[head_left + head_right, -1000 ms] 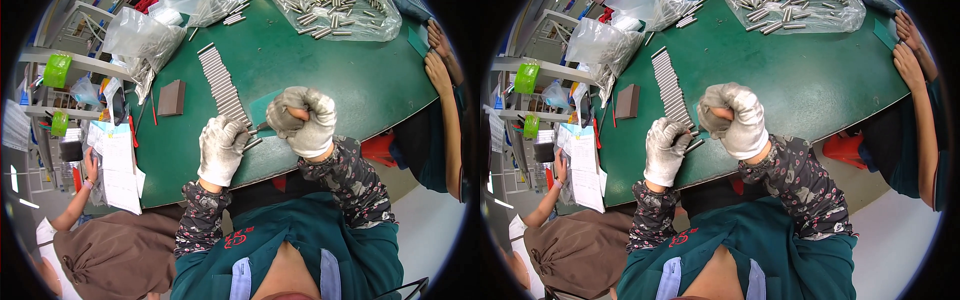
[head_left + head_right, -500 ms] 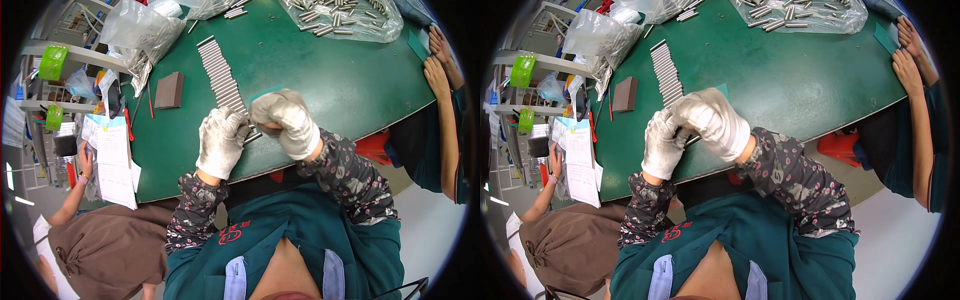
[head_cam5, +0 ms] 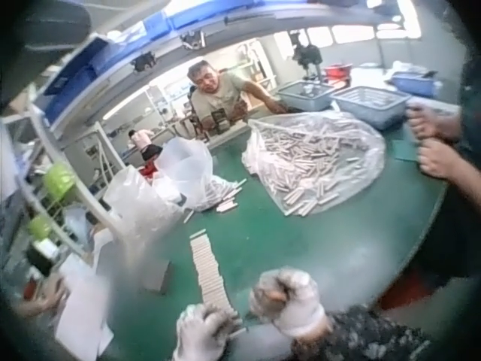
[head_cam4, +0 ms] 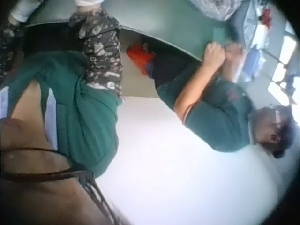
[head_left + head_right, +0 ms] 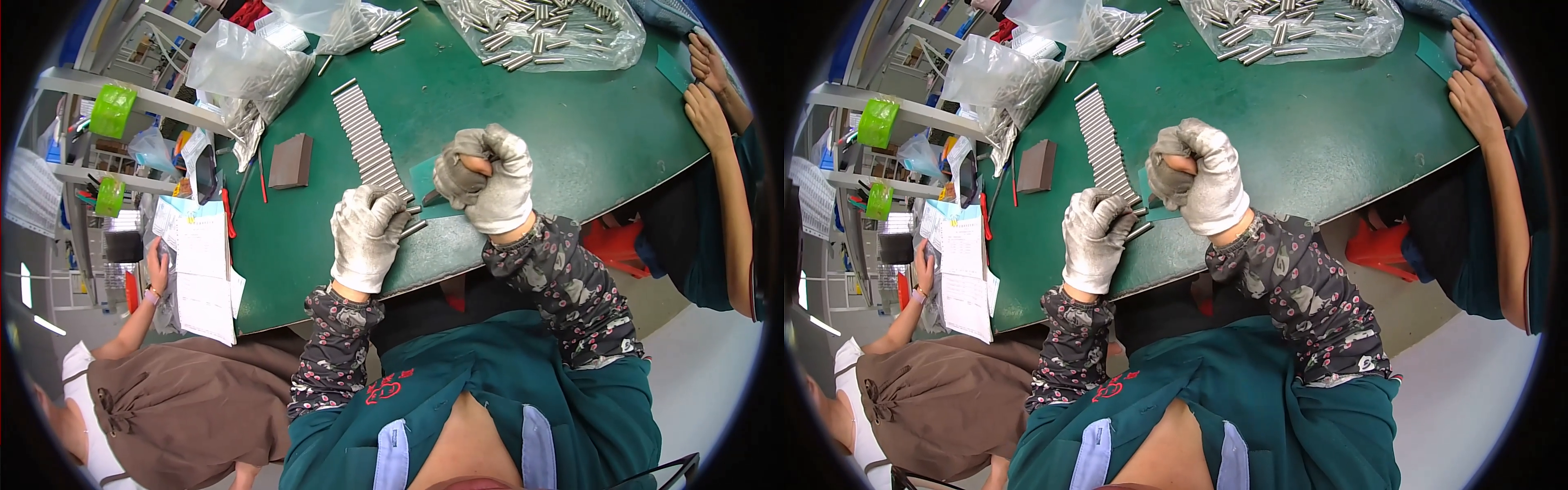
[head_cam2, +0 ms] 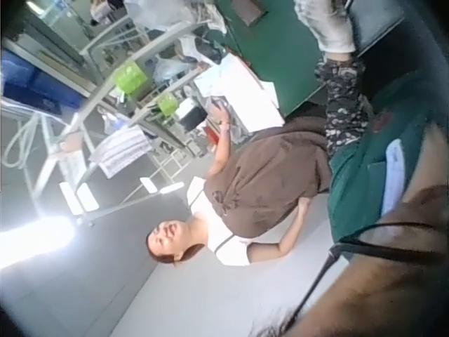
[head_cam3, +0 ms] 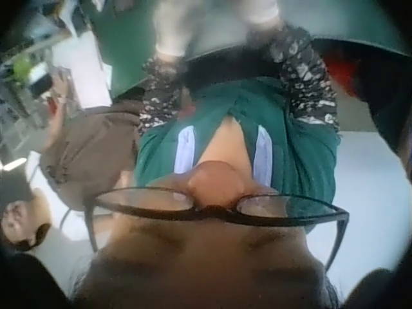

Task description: Sorting small metal cylindrical pins and using a handheld tool to polish the ends.

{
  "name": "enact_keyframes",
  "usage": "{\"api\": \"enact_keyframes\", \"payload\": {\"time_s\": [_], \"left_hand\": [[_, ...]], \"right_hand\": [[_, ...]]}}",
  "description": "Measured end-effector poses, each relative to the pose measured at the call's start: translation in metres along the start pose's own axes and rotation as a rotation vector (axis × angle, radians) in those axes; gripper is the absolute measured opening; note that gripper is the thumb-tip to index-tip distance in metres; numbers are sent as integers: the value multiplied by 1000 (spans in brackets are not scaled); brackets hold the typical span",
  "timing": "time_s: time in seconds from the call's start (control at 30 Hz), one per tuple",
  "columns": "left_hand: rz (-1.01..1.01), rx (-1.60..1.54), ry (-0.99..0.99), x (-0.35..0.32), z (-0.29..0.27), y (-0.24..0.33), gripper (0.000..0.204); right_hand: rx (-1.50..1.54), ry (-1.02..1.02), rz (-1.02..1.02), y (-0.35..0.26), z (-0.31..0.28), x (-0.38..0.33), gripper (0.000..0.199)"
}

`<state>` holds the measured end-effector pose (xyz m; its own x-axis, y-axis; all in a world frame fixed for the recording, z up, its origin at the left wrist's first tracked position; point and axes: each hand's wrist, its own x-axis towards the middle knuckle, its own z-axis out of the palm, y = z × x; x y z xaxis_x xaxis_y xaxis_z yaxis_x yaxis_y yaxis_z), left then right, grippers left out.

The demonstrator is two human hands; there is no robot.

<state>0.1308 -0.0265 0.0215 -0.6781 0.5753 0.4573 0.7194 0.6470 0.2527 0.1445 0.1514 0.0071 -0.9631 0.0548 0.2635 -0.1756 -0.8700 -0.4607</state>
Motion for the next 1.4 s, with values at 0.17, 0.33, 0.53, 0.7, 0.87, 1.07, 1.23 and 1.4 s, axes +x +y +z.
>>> {"api": "enact_keyframes", "payload": {"time_s": [0.17,0.33,0.53,0.7,0.87,1.07,1.23,1.4], "left_hand": [[29,15,8,1,0,-2,18],[13,3,-16,2,0,-2,17],[6,-17,-20,4,0,-1,17],[-4,-16,-23,2,0,-2,17],[-37,7,-38,3,-1,-1,15],[-3,-13,-29,3,-1,0,17],[-5,-50,-42,3,1,-2,18],[-41,-31,-78,6,-1,0,14]], "right_hand": [[46,-21,-41,-1,1,0,42],[28,-59,-22,0,0,-1,43],[43,-98,-15,1,-3,-1,43],[47,-24,-23,3,-1,-2,41],[42,0,-27,4,-3,-3,40],[34,24,-12,3,-1,-6,41],[-38,-102,1,0,2,-6,42],[-251,-58,85,3,6,-7,37]]}}
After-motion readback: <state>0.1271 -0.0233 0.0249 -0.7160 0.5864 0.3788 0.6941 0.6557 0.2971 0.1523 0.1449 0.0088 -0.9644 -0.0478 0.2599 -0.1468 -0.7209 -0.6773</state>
